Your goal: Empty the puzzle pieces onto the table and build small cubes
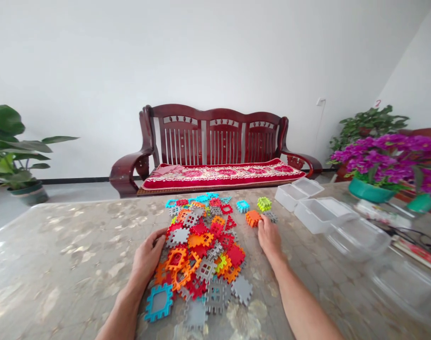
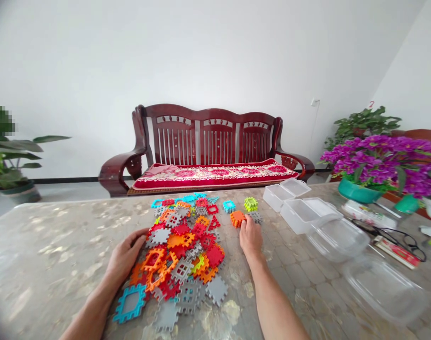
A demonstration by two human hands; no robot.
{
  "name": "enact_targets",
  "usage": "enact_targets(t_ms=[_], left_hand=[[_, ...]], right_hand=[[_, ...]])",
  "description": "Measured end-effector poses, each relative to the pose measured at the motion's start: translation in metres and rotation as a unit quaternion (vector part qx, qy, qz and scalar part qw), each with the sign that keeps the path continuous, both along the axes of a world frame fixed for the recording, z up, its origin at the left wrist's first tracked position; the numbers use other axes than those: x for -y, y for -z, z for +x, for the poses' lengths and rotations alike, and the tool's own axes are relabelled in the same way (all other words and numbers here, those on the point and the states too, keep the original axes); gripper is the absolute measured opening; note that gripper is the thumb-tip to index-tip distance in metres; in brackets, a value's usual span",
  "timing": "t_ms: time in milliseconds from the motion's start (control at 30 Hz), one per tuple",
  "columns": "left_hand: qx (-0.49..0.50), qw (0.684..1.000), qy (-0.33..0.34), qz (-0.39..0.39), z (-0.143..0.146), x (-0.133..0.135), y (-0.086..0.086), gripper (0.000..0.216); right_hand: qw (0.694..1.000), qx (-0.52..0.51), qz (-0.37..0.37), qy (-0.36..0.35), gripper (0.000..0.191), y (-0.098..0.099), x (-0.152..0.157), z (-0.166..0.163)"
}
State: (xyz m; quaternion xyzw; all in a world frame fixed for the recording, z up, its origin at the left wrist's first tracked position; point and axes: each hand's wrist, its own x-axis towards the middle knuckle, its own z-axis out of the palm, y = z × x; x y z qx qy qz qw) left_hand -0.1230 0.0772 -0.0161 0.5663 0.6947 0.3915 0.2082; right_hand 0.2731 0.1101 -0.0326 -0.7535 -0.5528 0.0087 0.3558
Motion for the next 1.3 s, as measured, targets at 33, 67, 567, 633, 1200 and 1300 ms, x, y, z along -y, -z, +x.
enact_targets(t_ms=[33,67,567,633,1200,1300], left_hand=[[-0.003,1.0,-0.001,-0.003,0.0,0.0,0.0,0.039],[-0.007,1.0,-0.001,-0.005,0.0,-0.001,-0.001,0.039],[-0.01,1.0,-0.003,-0.009,0.002,-0.003,-0.003,0.041],[-0.006,1.0,-0.008,-0.005,0.002,-0.003,-0.004,0.042],[-0.002,0.999,-0.032,0.006,-0.001,-0.007,-0.002,0.04],[-0.008,0.999,-0.033,0.006,0.001,-0.006,-0.004,0.039]], right_hand=[[1.0,0.001,-0.006,-0.001,0.043,-0.001,0.0,0.0],[1.0,0.002,-0.014,-0.002,0.043,-0.001,0.0,0.0],[0.991,-0.104,0.046,-0.064,0.046,0.011,-0.002,0.004],[0.977,-0.19,0.069,-0.074,0.046,0.013,-0.002,0.006],[0.886,-0.185,-0.059,-0.422,0.048,-0.03,0.061,-0.022],[0.876,-0.113,-0.046,-0.466,0.049,-0.033,0.061,-0.026]])
